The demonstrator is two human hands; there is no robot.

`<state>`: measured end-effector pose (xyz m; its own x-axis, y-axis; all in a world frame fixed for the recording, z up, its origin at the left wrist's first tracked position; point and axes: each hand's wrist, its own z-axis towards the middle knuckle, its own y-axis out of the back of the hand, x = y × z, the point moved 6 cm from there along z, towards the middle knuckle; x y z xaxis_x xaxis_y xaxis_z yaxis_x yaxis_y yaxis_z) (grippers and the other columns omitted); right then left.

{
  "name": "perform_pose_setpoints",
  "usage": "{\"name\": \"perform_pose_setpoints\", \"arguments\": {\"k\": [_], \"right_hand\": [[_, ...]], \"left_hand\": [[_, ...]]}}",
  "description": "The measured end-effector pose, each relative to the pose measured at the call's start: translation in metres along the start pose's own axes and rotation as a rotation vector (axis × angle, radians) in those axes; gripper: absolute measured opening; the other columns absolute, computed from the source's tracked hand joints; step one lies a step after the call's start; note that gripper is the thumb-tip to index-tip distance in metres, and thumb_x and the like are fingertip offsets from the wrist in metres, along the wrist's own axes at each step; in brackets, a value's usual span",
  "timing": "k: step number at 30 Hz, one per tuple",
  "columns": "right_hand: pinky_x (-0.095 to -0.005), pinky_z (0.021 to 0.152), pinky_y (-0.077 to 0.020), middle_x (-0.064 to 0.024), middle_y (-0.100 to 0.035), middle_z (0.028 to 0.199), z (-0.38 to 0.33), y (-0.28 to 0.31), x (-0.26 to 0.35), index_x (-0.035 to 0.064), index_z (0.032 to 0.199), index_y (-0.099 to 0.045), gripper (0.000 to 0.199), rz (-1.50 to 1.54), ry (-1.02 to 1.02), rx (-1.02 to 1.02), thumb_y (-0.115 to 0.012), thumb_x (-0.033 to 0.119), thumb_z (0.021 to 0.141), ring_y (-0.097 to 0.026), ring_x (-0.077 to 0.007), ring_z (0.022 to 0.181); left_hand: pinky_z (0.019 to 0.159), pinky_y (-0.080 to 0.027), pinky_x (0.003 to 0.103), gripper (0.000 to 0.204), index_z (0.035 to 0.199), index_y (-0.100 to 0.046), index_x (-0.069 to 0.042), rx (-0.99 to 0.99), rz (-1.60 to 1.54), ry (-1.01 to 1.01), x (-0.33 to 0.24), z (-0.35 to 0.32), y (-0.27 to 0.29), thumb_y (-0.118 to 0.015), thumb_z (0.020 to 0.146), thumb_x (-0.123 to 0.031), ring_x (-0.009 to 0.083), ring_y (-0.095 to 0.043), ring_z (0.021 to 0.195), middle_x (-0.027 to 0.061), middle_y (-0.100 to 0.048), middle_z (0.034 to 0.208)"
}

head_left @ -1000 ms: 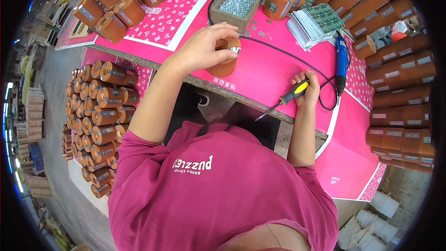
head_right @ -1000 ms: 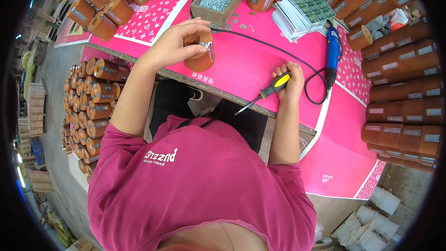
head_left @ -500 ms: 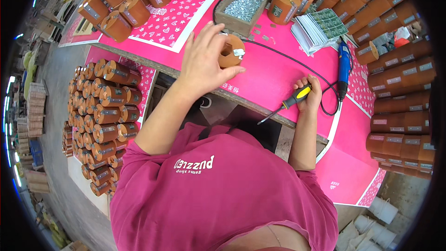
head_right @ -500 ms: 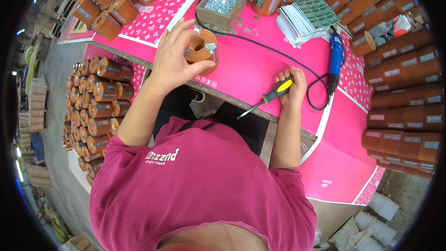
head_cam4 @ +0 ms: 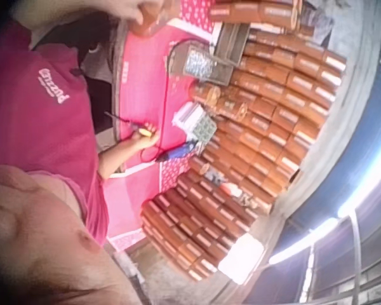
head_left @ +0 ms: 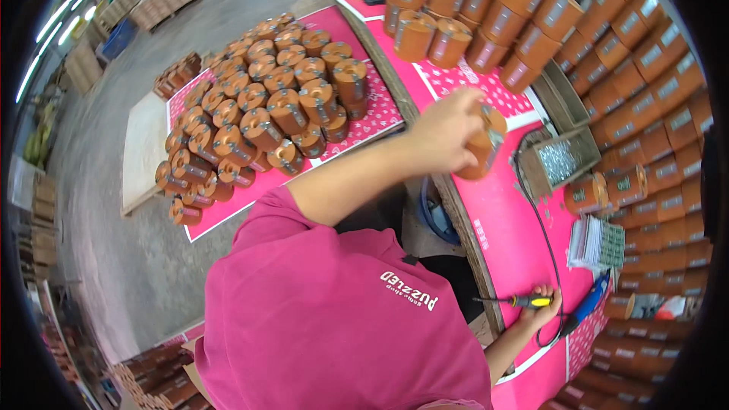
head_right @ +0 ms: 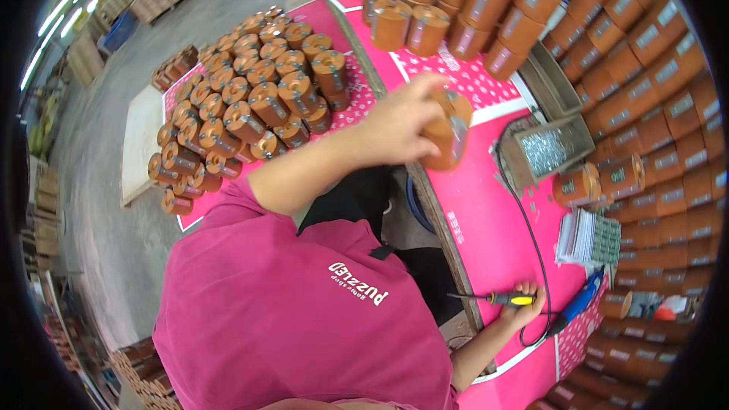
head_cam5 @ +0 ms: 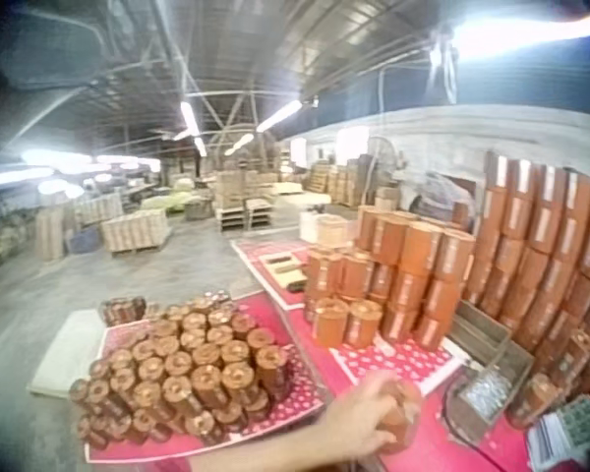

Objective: Applying stickers and screwing metal components onto circular wooden parts.

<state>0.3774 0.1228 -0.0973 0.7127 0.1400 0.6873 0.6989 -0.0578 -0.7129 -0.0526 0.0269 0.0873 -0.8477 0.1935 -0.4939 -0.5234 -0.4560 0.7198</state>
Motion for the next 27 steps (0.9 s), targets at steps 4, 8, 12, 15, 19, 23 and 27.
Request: {"name": "perform_pose_setpoints", "arguments": {"k": [4,8,12,15,19,23,27], "right_hand": [[-0.0276,0.054,-0.0387,-0.0017,-0.034,0.064,-0.002,-0.013,0.001,0.0083,0.073,-0.038,0.018,-0.017,-0.007,-0.101,-0.051,0.015,0.084,-0.036,-0.0139,0.058],[-0.0267,0.052,-0.0387,-0.0012,-0.032,0.062,0.0,-0.016,0.004,0.0088,0.069,-0.035,0.023,-0.078,-0.001,-0.173,-0.051,0.015,0.084,-0.035,-0.0131,0.055],[-0.0252,0.05,-0.0418,-0.0019,-0.039,0.063,0.008,-0.008,0.003,0.0079,0.072,-0.042,0.02,-0.184,-0.019,-0.231,-0.055,0.019,0.082,-0.041,-0.014,0.056],[-0.0242,0.048,-0.0414,-0.002,-0.042,0.062,0.008,-0.01,0.002,0.008,0.073,-0.043,0.019,-0.277,-0.01,-0.279,-0.055,0.019,0.082,-0.043,-0.0135,0.055],[-0.024,0.047,-0.0418,-0.0013,-0.042,0.061,0.009,0.013,0.006,0.0084,0.071,-0.043,0.02,-0.327,-0.044,-0.36,-0.055,0.02,0.082,-0.044,-0.0126,0.055],[-0.0219,0.048,-0.0375,0.0023,-0.042,0.061,-0.002,0.032,0.023,0.012,0.07,-0.044,0.02,-0.441,0.032,-0.413,-0.056,0.024,0.081,-0.041,-0.0091,0.054],[-0.027,0.052,-0.0384,-0.0009,-0.043,0.062,0.017,-0.003,-0.009,0.0109,0.074,-0.044,0.016,-0.371,-0.032,-0.47,-0.054,0.022,0.081,-0.043,-0.0139,0.056]], "left_hand": [[0.094,-0.038,0.036,0.037,0.09,-0.06,-0.005,-0.259,0.204,0.25,0.087,-0.027,0.104,-0.076,0.058,-0.014,0.0345,-0.039,0.115,0.0177,-0.034,0.127],[0.092,-0.041,0.038,0.04,0.093,-0.062,-0.002,-0.545,0.425,0.623,0.188,-0.081,0.209,-0.076,0.059,-0.017,0.0341,-0.045,0.109,0.0188,-0.035,0.126],[0.093,-0.039,0.038,0.044,0.096,-0.063,-0.003,-0.725,0.757,0.881,0.276,-0.173,0.3,-0.077,0.058,-0.021,0.0333,-0.042,0.111,0.0211,-0.038,0.123],[0.095,-0.036,0.038,0.05,0.1,-0.062,-0.004,-0.761,0.894,1.037,0.347,-0.246,0.345,-0.077,0.057,-0.024,0.0349,-0.037,0.114,0.0234,-0.04,0.123],[0.098,-0.032,0.039,0.057,0.106,-0.059,-0.003,-0.769,0.974,1.067,0.401,-0.3,0.368,-0.076,0.057,-0.024,0.0372,-0.032,0.118,0.0237,-0.041,0.122],[0.073,-0.046,0.041,0.028,0.091,-0.063,-0.006,-0.732,0.773,0.966,0.432,-0.276,0.324,-0.057,0.066,-0.014,0.0355,-0.057,0.082,0.0202,-0.062,0.084],[0.068,-0.047,0.038,0.03,0.094,-0.064,-0.005,-0.584,0.62,1.198,0.53,-0.39,0.372,-0.056,0.071,-0.023,0.0288,-0.06,0.074,0.0162,-0.063,0.082]]}}
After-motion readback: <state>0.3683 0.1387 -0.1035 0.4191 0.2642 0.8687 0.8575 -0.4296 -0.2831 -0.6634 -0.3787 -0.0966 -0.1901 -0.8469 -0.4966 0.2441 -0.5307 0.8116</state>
